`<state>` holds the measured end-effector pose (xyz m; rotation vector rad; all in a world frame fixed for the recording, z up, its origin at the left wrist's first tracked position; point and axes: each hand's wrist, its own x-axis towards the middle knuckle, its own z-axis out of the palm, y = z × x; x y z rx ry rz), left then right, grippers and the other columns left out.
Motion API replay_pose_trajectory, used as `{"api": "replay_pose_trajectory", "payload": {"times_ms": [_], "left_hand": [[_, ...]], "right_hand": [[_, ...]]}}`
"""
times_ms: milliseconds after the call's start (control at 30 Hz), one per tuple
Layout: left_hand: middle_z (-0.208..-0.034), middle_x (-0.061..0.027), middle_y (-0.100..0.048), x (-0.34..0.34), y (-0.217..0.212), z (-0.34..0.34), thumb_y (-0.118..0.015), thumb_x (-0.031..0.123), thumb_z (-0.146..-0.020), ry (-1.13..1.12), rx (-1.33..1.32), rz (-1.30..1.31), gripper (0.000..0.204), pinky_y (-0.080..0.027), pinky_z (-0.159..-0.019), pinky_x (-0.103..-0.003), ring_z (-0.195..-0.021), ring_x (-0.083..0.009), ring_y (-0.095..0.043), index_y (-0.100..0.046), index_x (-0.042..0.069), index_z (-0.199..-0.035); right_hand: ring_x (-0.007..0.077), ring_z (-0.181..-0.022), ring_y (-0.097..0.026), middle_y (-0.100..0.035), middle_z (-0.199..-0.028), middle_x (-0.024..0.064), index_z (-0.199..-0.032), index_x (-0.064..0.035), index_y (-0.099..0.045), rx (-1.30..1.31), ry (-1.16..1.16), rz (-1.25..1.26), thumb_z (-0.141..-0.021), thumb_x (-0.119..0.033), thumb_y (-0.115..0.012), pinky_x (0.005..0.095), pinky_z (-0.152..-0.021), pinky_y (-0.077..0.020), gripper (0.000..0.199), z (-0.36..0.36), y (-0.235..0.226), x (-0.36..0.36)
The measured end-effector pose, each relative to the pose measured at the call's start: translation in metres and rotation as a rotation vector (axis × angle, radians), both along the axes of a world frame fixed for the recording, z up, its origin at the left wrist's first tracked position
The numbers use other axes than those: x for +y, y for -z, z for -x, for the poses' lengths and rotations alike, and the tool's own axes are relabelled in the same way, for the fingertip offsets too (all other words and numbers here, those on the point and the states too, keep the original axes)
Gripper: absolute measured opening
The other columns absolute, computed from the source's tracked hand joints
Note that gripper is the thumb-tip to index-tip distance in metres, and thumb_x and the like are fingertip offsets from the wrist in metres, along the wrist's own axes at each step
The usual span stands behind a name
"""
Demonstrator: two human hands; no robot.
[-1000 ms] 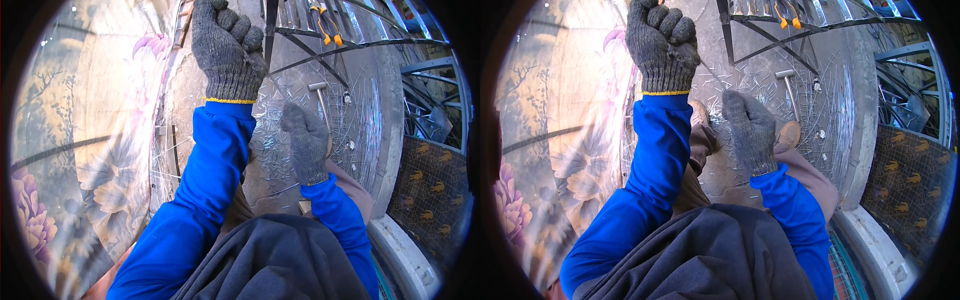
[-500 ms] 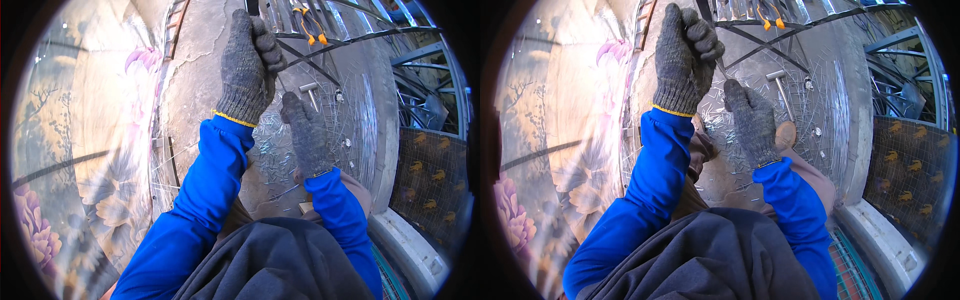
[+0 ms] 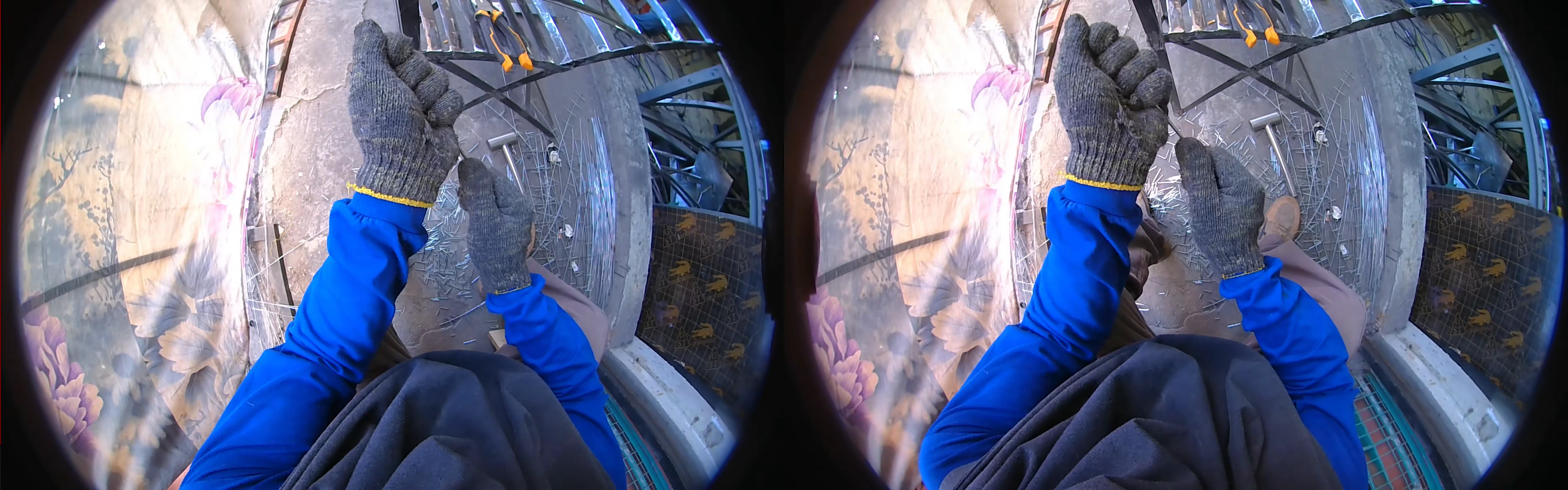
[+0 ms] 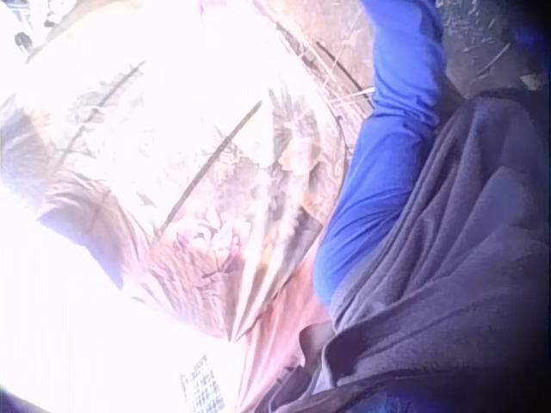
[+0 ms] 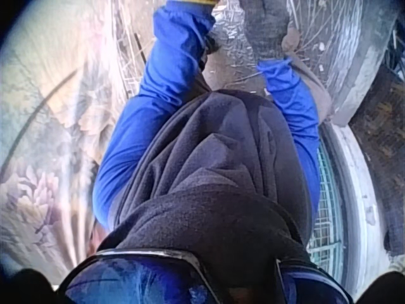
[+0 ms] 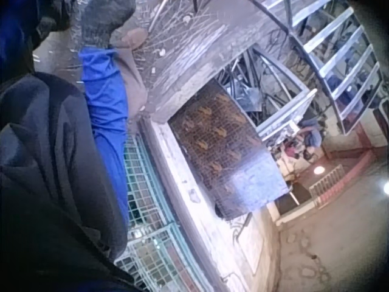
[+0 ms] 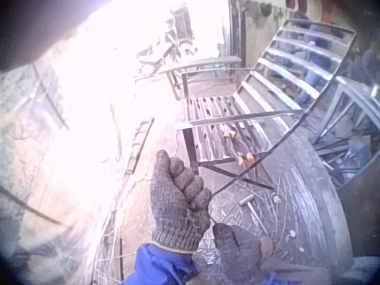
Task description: Bending and cutting metal rods manually using pliers to shape a structure.
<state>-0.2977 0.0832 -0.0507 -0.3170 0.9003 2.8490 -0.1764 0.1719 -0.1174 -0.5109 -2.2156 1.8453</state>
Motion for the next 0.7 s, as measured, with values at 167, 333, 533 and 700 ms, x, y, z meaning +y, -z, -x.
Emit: {"api": "replay_pose_trajectory", "payload": {"times_ms": [167, 333, 533, 700], "left_hand": [[-0.056, 0.0077, -0.021, -0.008, 0.01, 0.004, -0.048, 0.041, -0.108, 0.024, -0.024, -0.09, 0.045, -0.018, -0.041, -0.027, -0.044, -0.009, -0.02, -0.036, 0.023, -0.069], [-0.058, 0.0069, -0.028, -0.021, 0.023, 0.009, -0.051, 0.049, -0.107, 0.06, 0.075, -0.071, 0.043, -0.021, -0.042, -0.027, -0.047, -0.0086, -0.025, -0.043, 0.021, -0.074], [-0.071, 0.0005, -0.049, -0.005, 0.032, 0.01, -0.049, 0.051, -0.107, 0.207, 0.214, -0.111, 0.042, -0.045, -0.069, -0.038, -0.066, -0.0191, -0.049, -0.054, 0.016, -0.085], [-0.098, -0.0157, -0.068, -0.001, 0.036, 0.006, -0.056, 0.05, -0.104, 0.18, 0.262, 0.229, 0.042, -0.055, -0.092, -0.052, -0.095, -0.0332, -0.068, -0.064, 0.01, -0.102]], "right_hand": [[0.0104, -0.074, -0.059, -0.067, -0.08, 0.0038, -0.112, 0.0016, -0.074, -0.035, -0.044, -0.032, -0.102, -0.039, -0.066, 0.0308, -0.067, -0.0485, 0.043, -0.001, 0.006, 0.0], [0.0096, -0.076, -0.058, -0.067, -0.081, 0.0026, -0.111, 0.0014, -0.074, -0.105, -0.177, -0.16, -0.103, -0.038, -0.065, 0.0301, -0.068, -0.048, 0.041, 0.009, 0.009, 0.008], [0.0199, -0.087, -0.07, -0.074, -0.091, 0.0118, -0.104, -0.0001, -0.072, -0.103, -0.214, 0.137, -0.106, -0.034, -0.059, 0.0342, -0.08, -0.0524, 0.036, 0.029, -0.005, 0.02], [0.0216, -0.084, -0.071, -0.075, -0.091, 0.0123, -0.108, 0.0004, -0.071, 0.066, -0.17, -0.129, -0.107, -0.034, -0.056, 0.0363, -0.078, -0.0538, 0.037, 0.026, -0.02, 0.03]]}}
